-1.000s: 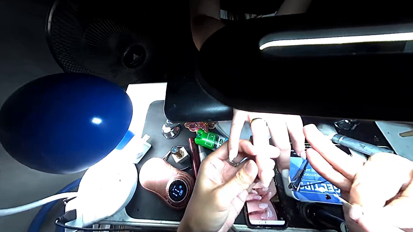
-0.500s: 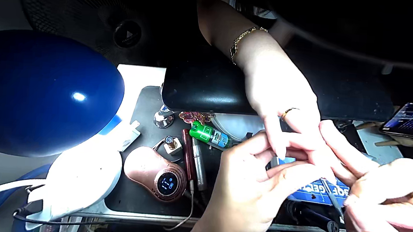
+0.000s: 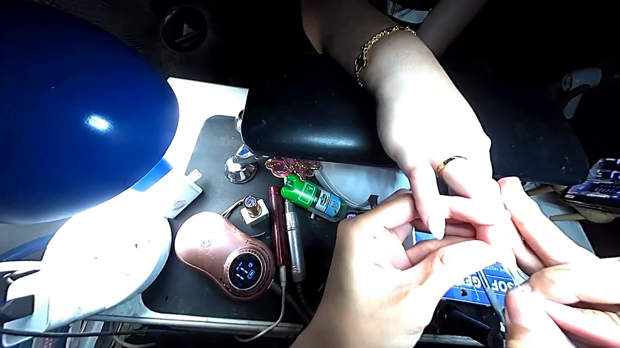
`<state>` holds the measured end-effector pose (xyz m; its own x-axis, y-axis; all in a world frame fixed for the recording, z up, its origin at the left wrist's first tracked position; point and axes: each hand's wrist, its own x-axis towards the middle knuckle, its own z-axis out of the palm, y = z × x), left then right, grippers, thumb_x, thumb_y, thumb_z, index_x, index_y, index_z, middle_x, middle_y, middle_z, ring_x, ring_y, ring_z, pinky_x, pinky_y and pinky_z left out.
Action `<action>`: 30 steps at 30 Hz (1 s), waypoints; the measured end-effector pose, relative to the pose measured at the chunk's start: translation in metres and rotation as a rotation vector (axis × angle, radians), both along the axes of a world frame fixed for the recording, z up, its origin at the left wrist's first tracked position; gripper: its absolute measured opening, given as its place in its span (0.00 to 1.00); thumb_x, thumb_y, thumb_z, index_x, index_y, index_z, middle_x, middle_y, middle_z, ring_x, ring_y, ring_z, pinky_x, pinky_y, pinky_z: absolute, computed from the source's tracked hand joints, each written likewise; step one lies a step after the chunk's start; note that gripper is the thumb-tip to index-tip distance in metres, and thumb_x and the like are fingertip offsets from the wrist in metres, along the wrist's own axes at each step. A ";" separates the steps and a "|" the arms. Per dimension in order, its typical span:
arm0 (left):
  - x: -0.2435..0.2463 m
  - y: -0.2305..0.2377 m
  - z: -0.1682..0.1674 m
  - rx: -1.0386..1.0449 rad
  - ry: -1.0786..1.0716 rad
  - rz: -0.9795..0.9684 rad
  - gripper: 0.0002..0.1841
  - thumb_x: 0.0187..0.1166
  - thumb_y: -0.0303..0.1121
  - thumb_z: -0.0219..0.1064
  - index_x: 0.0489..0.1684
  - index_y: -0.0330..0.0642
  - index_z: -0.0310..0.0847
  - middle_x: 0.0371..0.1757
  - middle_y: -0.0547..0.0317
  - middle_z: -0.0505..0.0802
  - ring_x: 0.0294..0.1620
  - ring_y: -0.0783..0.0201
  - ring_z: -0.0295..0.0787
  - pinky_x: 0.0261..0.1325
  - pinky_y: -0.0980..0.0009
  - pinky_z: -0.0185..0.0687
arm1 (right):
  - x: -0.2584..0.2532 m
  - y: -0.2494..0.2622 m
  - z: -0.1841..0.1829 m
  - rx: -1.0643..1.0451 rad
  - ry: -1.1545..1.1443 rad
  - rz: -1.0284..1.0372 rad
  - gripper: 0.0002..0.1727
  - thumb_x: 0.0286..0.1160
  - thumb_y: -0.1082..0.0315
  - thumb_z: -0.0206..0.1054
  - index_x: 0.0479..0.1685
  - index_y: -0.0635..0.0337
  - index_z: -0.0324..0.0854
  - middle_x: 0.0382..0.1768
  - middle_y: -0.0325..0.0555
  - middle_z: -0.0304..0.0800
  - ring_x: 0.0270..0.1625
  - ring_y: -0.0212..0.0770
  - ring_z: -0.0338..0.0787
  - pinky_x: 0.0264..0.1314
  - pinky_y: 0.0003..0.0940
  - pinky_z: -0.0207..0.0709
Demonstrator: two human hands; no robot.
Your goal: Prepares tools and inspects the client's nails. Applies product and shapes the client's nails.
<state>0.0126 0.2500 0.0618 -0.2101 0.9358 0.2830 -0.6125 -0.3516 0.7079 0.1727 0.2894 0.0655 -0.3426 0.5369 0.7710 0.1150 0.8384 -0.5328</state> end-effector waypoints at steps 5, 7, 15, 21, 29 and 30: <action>0.002 0.002 0.000 -0.012 -0.011 0.018 0.11 0.70 0.09 0.68 0.47 0.23 0.81 0.48 0.44 0.93 0.53 0.62 0.93 0.59 0.68 0.90 | 0.000 0.000 0.000 -0.014 0.011 0.002 0.07 0.71 0.65 0.74 0.30 0.55 0.82 0.43 0.40 0.94 0.57 0.42 0.95 0.67 0.44 0.90; 0.002 0.001 -0.001 -0.010 -0.013 0.017 0.11 0.70 0.09 0.68 0.47 0.23 0.80 0.49 0.44 0.93 0.54 0.62 0.93 0.59 0.68 0.90 | 0.001 0.000 0.000 -0.018 0.006 -0.006 0.07 0.70 0.64 0.74 0.30 0.55 0.83 0.44 0.40 0.95 0.59 0.44 0.95 0.68 0.45 0.91; 0.000 0.001 0.001 -0.019 0.000 0.017 0.11 0.71 0.09 0.67 0.47 0.25 0.80 0.48 0.45 0.93 0.53 0.62 0.93 0.59 0.68 0.90 | -0.002 0.001 -0.002 0.000 0.035 -0.016 0.06 0.70 0.65 0.74 0.30 0.55 0.84 0.40 0.40 0.94 0.55 0.44 0.95 0.68 0.48 0.89; 0.001 0.000 0.001 -0.029 -0.001 0.013 0.11 0.71 0.09 0.67 0.47 0.26 0.80 0.48 0.46 0.93 0.52 0.64 0.93 0.57 0.70 0.90 | 0.000 0.001 -0.003 -0.018 0.031 -0.016 0.08 0.71 0.64 0.74 0.29 0.54 0.82 0.44 0.42 0.96 0.58 0.46 0.96 0.67 0.46 0.91; 0.000 0.000 0.002 -0.028 -0.015 0.016 0.11 0.70 0.09 0.67 0.49 0.24 0.81 0.48 0.45 0.93 0.53 0.62 0.93 0.58 0.68 0.91 | -0.002 0.000 -0.001 -0.025 0.037 -0.009 0.09 0.71 0.64 0.74 0.27 0.55 0.80 0.44 0.44 0.96 0.59 0.50 0.96 0.68 0.49 0.91; 0.000 0.000 0.002 -0.026 -0.018 0.013 0.11 0.71 0.09 0.67 0.48 0.24 0.81 0.49 0.45 0.93 0.52 0.63 0.93 0.58 0.69 0.91 | -0.001 0.000 -0.001 -0.023 0.033 -0.014 0.09 0.71 0.64 0.74 0.28 0.55 0.81 0.43 0.43 0.96 0.59 0.49 0.95 0.68 0.48 0.90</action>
<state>0.0129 0.2497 0.0639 -0.2276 0.9400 0.2543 -0.6207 -0.3412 0.7059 0.1720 0.2898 0.0644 -0.3096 0.5594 0.7689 0.1090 0.8242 -0.5558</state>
